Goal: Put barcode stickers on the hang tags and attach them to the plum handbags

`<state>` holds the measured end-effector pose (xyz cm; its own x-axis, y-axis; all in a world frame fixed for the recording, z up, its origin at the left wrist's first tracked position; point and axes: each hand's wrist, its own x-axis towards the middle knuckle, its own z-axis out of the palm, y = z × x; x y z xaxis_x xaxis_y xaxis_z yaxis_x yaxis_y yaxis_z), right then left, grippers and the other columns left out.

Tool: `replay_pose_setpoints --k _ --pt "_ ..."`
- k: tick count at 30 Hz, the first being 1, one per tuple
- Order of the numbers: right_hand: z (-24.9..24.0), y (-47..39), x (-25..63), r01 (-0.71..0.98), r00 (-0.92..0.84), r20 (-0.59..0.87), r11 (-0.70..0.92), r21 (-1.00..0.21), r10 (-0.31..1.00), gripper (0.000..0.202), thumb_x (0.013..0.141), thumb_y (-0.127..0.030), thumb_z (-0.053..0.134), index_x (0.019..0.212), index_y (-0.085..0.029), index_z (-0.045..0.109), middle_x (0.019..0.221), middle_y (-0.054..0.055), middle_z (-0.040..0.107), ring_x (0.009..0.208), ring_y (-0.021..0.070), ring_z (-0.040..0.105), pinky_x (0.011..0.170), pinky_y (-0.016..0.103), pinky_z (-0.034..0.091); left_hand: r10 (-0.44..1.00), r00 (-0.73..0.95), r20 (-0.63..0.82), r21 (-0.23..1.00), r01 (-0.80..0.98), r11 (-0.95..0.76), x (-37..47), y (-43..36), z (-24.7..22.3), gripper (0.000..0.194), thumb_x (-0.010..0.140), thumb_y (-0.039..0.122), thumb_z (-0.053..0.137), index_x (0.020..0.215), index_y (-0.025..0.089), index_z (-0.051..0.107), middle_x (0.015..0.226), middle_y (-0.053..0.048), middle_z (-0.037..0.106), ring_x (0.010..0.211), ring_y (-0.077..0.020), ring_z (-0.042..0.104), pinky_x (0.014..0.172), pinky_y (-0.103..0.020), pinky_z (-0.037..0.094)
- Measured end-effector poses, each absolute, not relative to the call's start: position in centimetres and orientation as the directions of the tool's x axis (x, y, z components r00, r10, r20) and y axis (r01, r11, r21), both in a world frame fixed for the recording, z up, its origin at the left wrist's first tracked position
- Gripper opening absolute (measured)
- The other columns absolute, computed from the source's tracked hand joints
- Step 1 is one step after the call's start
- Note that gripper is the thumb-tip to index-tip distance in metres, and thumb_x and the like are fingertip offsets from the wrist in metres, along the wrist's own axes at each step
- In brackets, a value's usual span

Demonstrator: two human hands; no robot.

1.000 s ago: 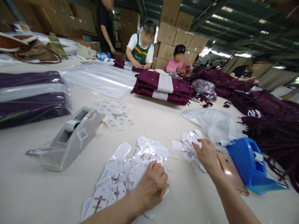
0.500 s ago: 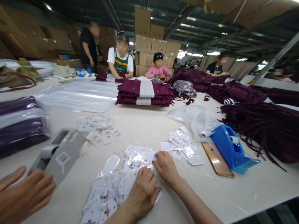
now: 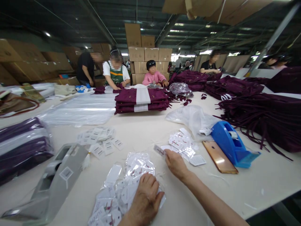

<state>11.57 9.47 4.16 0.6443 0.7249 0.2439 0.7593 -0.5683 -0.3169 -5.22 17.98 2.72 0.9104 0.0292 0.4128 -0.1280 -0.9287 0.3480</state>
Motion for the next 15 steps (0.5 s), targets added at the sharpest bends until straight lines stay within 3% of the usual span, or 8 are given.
replay_pose_setpoints --k 3,5,7,9,12,15 --pt "4.6 7.9 14.2 0.640 0.767 0.257 -0.674 -0.368 0.588 0.025 0.082 -0.012 0.038 0.093 -0.016 0.061 0.075 0.005 0.067 0.068 0.0171 0.062 0.061 0.026 0.045 0.041 0.905 0.423 0.354 -0.124 -0.927 -5.2 18.0 2.8 0.010 0.074 0.012 0.055 0.072 0.017 0.047 0.078 -0.004 0.054 0.080 -0.0217 0.050 0.081 -0.047 0.044" --pt "4.8 7.2 14.6 0.578 0.816 0.290 -0.727 -0.371 0.501 0.026 0.081 -0.015 0.041 0.100 -0.013 0.060 0.093 0.013 0.066 0.086 0.0232 0.061 0.073 0.034 0.047 0.050 0.899 0.436 0.375 -0.131 -0.918 -5.3 18.0 2.8 0.010 0.074 0.013 0.055 0.071 0.017 0.048 0.077 -0.004 0.054 0.079 -0.0213 0.050 0.080 -0.046 0.044" --pt "4.7 7.0 13.5 0.591 0.804 0.364 -0.699 -0.403 0.470 0.028 0.080 -0.020 0.046 0.104 -0.012 0.058 0.107 0.017 0.061 0.101 0.0277 0.055 0.084 0.042 0.044 0.052 0.885 0.463 0.419 -0.167 -0.892 -5.3 18.2 2.9 0.006 0.075 0.016 0.056 0.075 0.017 0.050 0.078 -0.005 0.056 0.079 -0.0211 0.051 0.080 -0.045 0.045" --pt "4.3 7.2 10.8 0.665 0.747 0.447 -0.564 -0.489 0.492 0.026 0.082 -0.023 0.045 0.104 -0.015 0.058 0.106 0.014 0.061 0.102 0.0250 0.055 0.089 0.041 0.043 0.066 0.855 0.514 0.493 -0.231 -0.839 -5.5 18.5 2.9 0.009 0.076 0.021 0.057 0.084 0.017 0.053 0.083 -0.006 0.058 0.083 -0.0217 0.053 0.082 -0.044 0.045" --pt "2.9 7.3 5.7 0.706 0.694 0.491 -0.367 -0.605 0.527 0.024 0.087 -0.024 0.040 0.104 -0.019 0.056 0.100 0.009 0.063 0.095 0.0189 0.058 0.084 0.034 0.049 0.200 0.822 0.534 0.691 -0.288 -0.663 -5.6 19.2 3.0 0.018 0.077 0.026 0.057 0.093 0.018 0.056 0.089 -0.007 0.060 0.087 -0.0208 0.056 0.079 -0.036 0.047" --pt "1.2 6.8 1.6 0.746 0.642 0.504 -0.321 -0.583 0.577 0.028 0.087 -0.026 0.045 0.113 -0.019 0.052 0.109 0.009 0.061 0.101 0.0195 0.056 0.086 0.032 0.049 0.443 0.829 0.342 0.928 -0.223 -0.300 -5.5 19.9 3.7 0.017 0.079 0.030 0.055 0.089 0.017 0.060 0.085 -0.006 0.062 0.083 -0.0183 0.058 0.074 -0.030 0.048"
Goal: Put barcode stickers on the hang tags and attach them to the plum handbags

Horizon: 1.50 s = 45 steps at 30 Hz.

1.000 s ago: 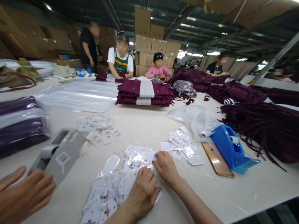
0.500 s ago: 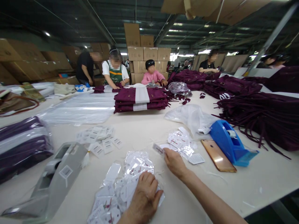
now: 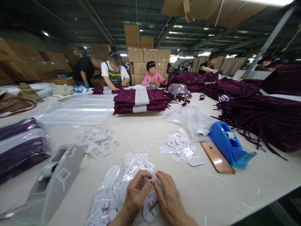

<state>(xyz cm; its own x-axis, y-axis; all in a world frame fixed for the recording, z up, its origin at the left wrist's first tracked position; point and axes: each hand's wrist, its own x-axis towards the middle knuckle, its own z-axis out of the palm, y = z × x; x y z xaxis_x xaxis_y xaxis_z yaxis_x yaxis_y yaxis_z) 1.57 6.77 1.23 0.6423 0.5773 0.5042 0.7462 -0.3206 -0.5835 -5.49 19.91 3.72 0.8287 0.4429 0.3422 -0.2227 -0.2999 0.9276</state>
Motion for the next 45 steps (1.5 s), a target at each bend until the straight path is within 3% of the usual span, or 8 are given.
replay_pose_setpoints --k 8,12,16,21,29,34,39,45 --pt "-0.4 6.0 -0.6 0.855 0.511 0.561 -0.316 -0.411 0.652 0.050 0.083 -0.034 0.050 0.129 -0.016 0.038 0.124 0.016 0.051 0.111 0.0291 0.050 0.087 0.044 0.046 0.746 0.665 0.046 0.771 -0.499 0.397 -5.9 24.7 11.3 0.028 0.067 0.041 0.063 0.072 0.014 0.067 0.071 -0.005 0.066 0.075 -0.0181 0.061 0.083 -0.038 0.048" --pt "0.8 6.2 0.1 0.798 0.576 0.471 -0.336 -0.499 0.668 0.037 0.084 -0.030 0.049 0.119 -0.018 0.048 0.114 0.013 0.056 0.105 0.0263 0.052 0.087 0.042 0.044 0.853 0.486 0.191 0.818 -0.559 0.135 -9.7 27.9 13.1 0.028 0.071 0.043 0.060 0.073 0.016 0.067 0.072 -0.003 0.066 0.077 -0.0183 0.061 0.083 -0.037 0.048" --pt "3.1 7.0 1.1 0.803 0.485 0.305 -0.279 -0.526 0.819 0.041 0.075 -0.028 0.062 0.114 -0.018 0.053 0.114 0.012 0.055 0.107 0.0274 0.048 0.089 0.043 0.040 0.714 0.549 0.434 0.889 -0.134 -0.438 -15.2 27.8 10.1 0.027 0.075 0.037 0.058 0.096 0.020 0.064 0.097 -0.006 0.065 0.097 -0.0228 0.057 0.090 -0.036 0.044" --pt "6.2 9.7 2.7 0.844 0.176 0.113 -0.091 -0.528 0.978 0.045 0.068 -0.021 0.069 0.111 -0.026 0.054 0.117 0.004 0.055 0.110 0.0232 0.043 0.091 0.038 0.035 0.339 0.869 0.361 0.297 0.237 -0.925 -19.8 25.3 4.4 0.071 0.073 0.046 0.061 0.134 0.023 0.033 0.136 -0.011 0.041 0.124 -0.0310 0.038 0.099 -0.045 0.036" --pt "5.9 11.5 3.9 0.784 0.124 0.096 -0.039 -0.619 0.988 0.019 0.064 -0.019 0.072 0.079 -0.023 0.061 0.100 0.002 0.059 0.098 0.0194 0.051 0.085 0.036 0.038 0.251 0.915 0.317 -0.047 0.280 -0.959 -19.5 24.9 2.4 0.086 0.074 0.057 0.053 0.140 0.014 0.017 0.136 -0.017 0.039 0.123 -0.0316 0.038 0.099 -0.045 0.034" --pt "6.6 10.3 5.2 0.269 0.406 0.031 -0.087 -0.959 0.913 0.016 0.070 -0.034 0.064 0.065 -0.020 0.058 0.087 0.002 0.060 0.086 0.0175 0.056 0.076 0.030 0.044 0.236 0.913 0.333 -0.060 0.270 -0.961 -19.3 25.0 2.5 0.086 0.074 0.057 0.053 0.140 0.014 0.019 0.135 -0.016 0.041 0.123 -0.0304 0.040 0.099 -0.043 0.032" --pt "7.1 7.7 9.6 -0.063 0.761 -0.196 -0.230 -0.971 0.618 0.036 0.060 -0.051 0.065 0.071 -0.017 0.060 0.063 -0.001 0.059 0.061 0.0148 0.051 0.060 0.027 0.040 0.224 0.908 0.354 -0.074 0.266 -0.961 -19.4 25.0 2.5 0.085 0.074 0.058 0.053 0.140 0.015 0.019 0.133 -0.015 0.044 0.121 -0.0295 0.042 0.099 -0.041 0.033" --pt "5.8 4.6 11.8 0.394 0.912 0.230 -0.573 -0.718 0.339 0.052 0.061 -0.062 0.059 0.084 -0.015 0.060 0.095 0.014 0.058 0.096 0.0320 0.050 0.081 0.046 0.040 0.240 0.907 0.347 -0.057 0.276 -0.959 -19.5 25.2 2.0 0.085 0.073 0.060 0.051 0.139 0.017 0.020 0.133 -0.014 0.045 0.120 -0.0291 0.044 0.099 -0.041 0.032"
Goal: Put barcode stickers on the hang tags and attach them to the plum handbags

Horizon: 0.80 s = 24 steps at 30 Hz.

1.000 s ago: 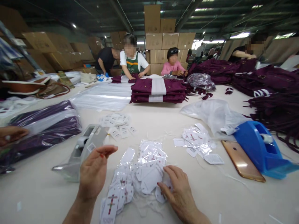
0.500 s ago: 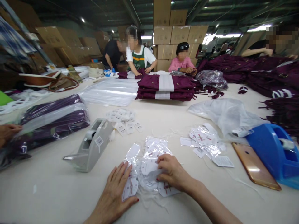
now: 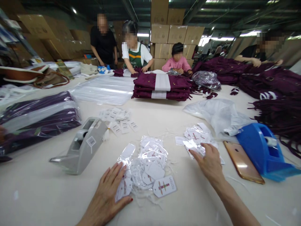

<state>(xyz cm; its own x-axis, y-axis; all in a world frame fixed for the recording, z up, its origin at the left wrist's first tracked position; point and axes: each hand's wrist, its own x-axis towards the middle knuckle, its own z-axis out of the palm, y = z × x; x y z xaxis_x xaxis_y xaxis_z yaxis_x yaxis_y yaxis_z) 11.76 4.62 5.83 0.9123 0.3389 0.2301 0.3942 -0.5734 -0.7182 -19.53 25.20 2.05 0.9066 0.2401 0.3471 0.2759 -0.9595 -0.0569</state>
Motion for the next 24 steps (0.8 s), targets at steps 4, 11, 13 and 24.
replay_pose_setpoints --k 4,11,13,24 --pt "5.8 4.2 7.0 0.651 0.598 0.157 -0.361 -0.668 0.786 0.034 0.072 -0.043 0.061 0.100 -0.023 0.057 0.109 0.009 0.054 0.102 0.0240 0.050 0.086 0.039 0.041 0.235 0.907 0.349 -0.029 0.261 -0.965 -19.5 25.3 1.9 0.084 0.073 0.059 0.053 0.139 0.018 0.023 0.133 -0.013 0.046 0.120 -0.0291 0.043 0.100 -0.041 0.031" --pt "5.9 6.1 3.2 0.643 0.447 -0.135 -0.422 -0.639 0.884 0.017 0.060 -0.018 0.069 0.069 -0.020 0.054 0.081 0.001 0.056 0.080 0.0192 0.050 0.069 0.031 0.037 0.215 0.898 0.385 -0.046 0.251 -0.967 -19.6 25.5 2.0 0.080 0.071 0.060 0.054 0.136 0.019 0.029 0.129 -0.013 0.049 0.116 -0.0299 0.047 0.097 -0.041 0.035" --pt "6.2 5.9 4.1 0.521 0.410 -0.214 -0.420 -0.743 0.887 0.015 0.064 -0.020 0.065 0.063 -0.019 0.050 0.071 -0.002 0.053 0.071 0.0158 0.048 0.063 0.027 0.035 0.205 0.899 0.387 -0.056 0.245 -0.968 -19.6 25.5 2.0 0.081 0.071 0.060 0.054 0.136 0.019 0.028 0.129 -0.013 0.050 0.115 -0.0298 0.048 0.097 -0.040 0.035" --pt "5.3 2.4 9.6 0.560 0.818 0.305 -0.551 -0.619 0.488 0.049 0.077 -0.057 0.045 0.101 -0.016 0.057 0.107 0.015 0.059 0.106 0.0303 0.050 0.090 0.048 0.039 0.302 0.878 0.372 0.011 0.321 -0.947 -21.2 25.5 1.6 0.091 0.069 0.060 0.054 0.141 0.018 0.016 0.138 -0.013 0.039 0.122 -0.0317 0.040 0.099 -0.042 0.032"
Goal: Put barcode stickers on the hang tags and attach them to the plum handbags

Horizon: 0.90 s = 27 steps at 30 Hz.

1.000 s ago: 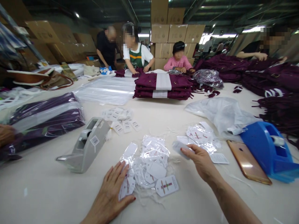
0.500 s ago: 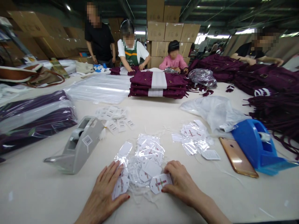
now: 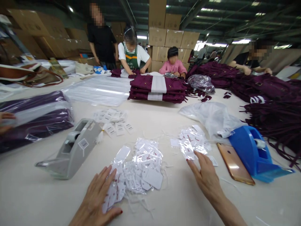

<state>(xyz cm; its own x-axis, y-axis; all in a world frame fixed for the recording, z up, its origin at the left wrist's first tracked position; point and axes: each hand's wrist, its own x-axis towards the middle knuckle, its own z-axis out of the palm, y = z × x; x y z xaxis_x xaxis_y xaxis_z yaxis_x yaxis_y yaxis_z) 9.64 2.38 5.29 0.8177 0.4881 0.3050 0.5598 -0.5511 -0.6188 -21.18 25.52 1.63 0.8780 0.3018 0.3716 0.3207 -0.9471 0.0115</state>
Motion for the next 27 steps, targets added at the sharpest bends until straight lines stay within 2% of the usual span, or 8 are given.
replay_pose_setpoints --k 4,7,9,13,17,20,24,27 --pt "2.6 3.0 5.6 0.683 0.668 0.246 -0.448 -0.577 0.702 0.044 0.087 -0.046 0.038 0.119 -0.017 0.048 0.118 0.012 0.057 0.108 0.0239 0.053 0.090 0.041 0.045 0.410 0.841 0.353 -0.043 0.452 -0.891 -24.9 24.8 0.5 0.098 0.065 0.065 0.050 0.141 0.015 0.014 0.138 -0.016 0.037 0.124 -0.0348 0.036 0.103 -0.046 0.022" --pt "0.6 5.7 3.3 0.786 0.563 0.287 -0.395 -0.476 0.775 0.059 0.087 -0.048 0.037 0.131 -0.009 0.038 0.131 0.018 0.046 0.123 0.0286 0.040 0.100 0.048 0.035 0.414 0.851 0.323 -0.140 0.476 -0.868 -24.9 23.5 -0.2 0.099 0.066 0.064 0.051 0.141 0.013 0.012 0.137 -0.021 0.036 0.124 -0.0371 0.035 0.103 -0.048 0.017" --pt "-0.2 8.4 2.7 0.793 0.562 0.284 -0.408 -0.453 0.777 0.066 0.087 -0.050 0.035 0.133 -0.003 0.034 0.136 0.021 0.038 0.128 0.0312 0.031 0.103 0.052 0.027 0.424 0.840 0.338 -0.134 0.489 -0.862 -22.6 22.4 -0.5 0.102 0.065 0.065 0.052 0.141 0.012 0.009 0.138 -0.023 0.033 0.126 -0.0385 0.031 0.103 -0.049 0.017" --pt "-0.4 13.3 2.5 0.732 0.620 0.248 -0.435 -0.524 0.745 0.066 0.088 -0.050 0.032 0.133 -0.002 0.034 0.138 0.022 0.034 0.130 0.0312 0.028 0.104 0.052 0.025 0.506 0.763 0.402 0.029 0.542 -0.840 -15.1 20.8 -0.6 0.114 0.059 0.065 0.058 0.141 0.009 0.001 0.141 -0.024 0.026 0.130 -0.0399 0.023 0.102 -0.051 0.021" --pt "0.4 13.8 2.6 0.656 0.629 0.187 -0.386 -0.649 0.754 0.056 0.090 -0.042 0.029 0.134 -0.008 0.036 0.138 0.016 0.037 0.129 0.0260 0.032 0.105 0.047 0.028 0.544 0.820 0.179 0.311 0.477 -0.822 -10.8 21.4 1.3 0.121 0.056 0.061 0.065 0.140 0.009 -0.005 0.144 -0.023 0.020 0.132 -0.0361 0.018 0.104 -0.050 0.024" --pt "0.5 10.9 2.5 0.630 0.610 0.146 -0.365 -0.685 0.779 0.057 0.090 -0.043 0.029 0.138 -0.012 0.029 0.143 0.013 0.028 0.131 0.0250 0.027 0.105 0.047 0.029 0.544 0.835 0.085 0.488 0.441 -0.753 -11.9 23.7 2.9 0.111 0.061 0.059 0.061 0.141 0.013 -0.001 0.147 -0.017 0.017 0.134 -0.0295 0.019 0.106 -0.044 0.025" --pt "-0.6 7.6 1.2 0.781 0.492 0.283 -0.274 -0.561 0.823 0.081 0.076 -0.054 0.053 0.140 -0.014 0.022 0.146 0.015 0.019 0.134 0.0328 0.015 0.106 0.056 0.017 0.811 0.581 0.070 0.436 0.713 -0.549 -14.2 26.7 2.5 0.082 0.077 0.053 0.042 0.138 0.006 0.015 0.142 -0.020 0.027 0.133 -0.0324 0.017 0.107 -0.053 0.013" --pt "-0.9 8.6 0.3 0.791 0.506 0.252 -0.326 -0.518 0.825 0.094 0.067 -0.051 0.063 0.139 -0.008 0.022 0.144 0.020 0.022 0.133 0.0356 0.012 0.106 0.058 0.012 0.825 0.555 0.104 0.414 0.730 -0.543 -12.6 27.0 1.4 0.081 0.079 0.052 0.039 0.136 0.001 0.015 0.139 -0.024 0.030 0.132 -0.0324 0.020 0.107 -0.054 0.011"
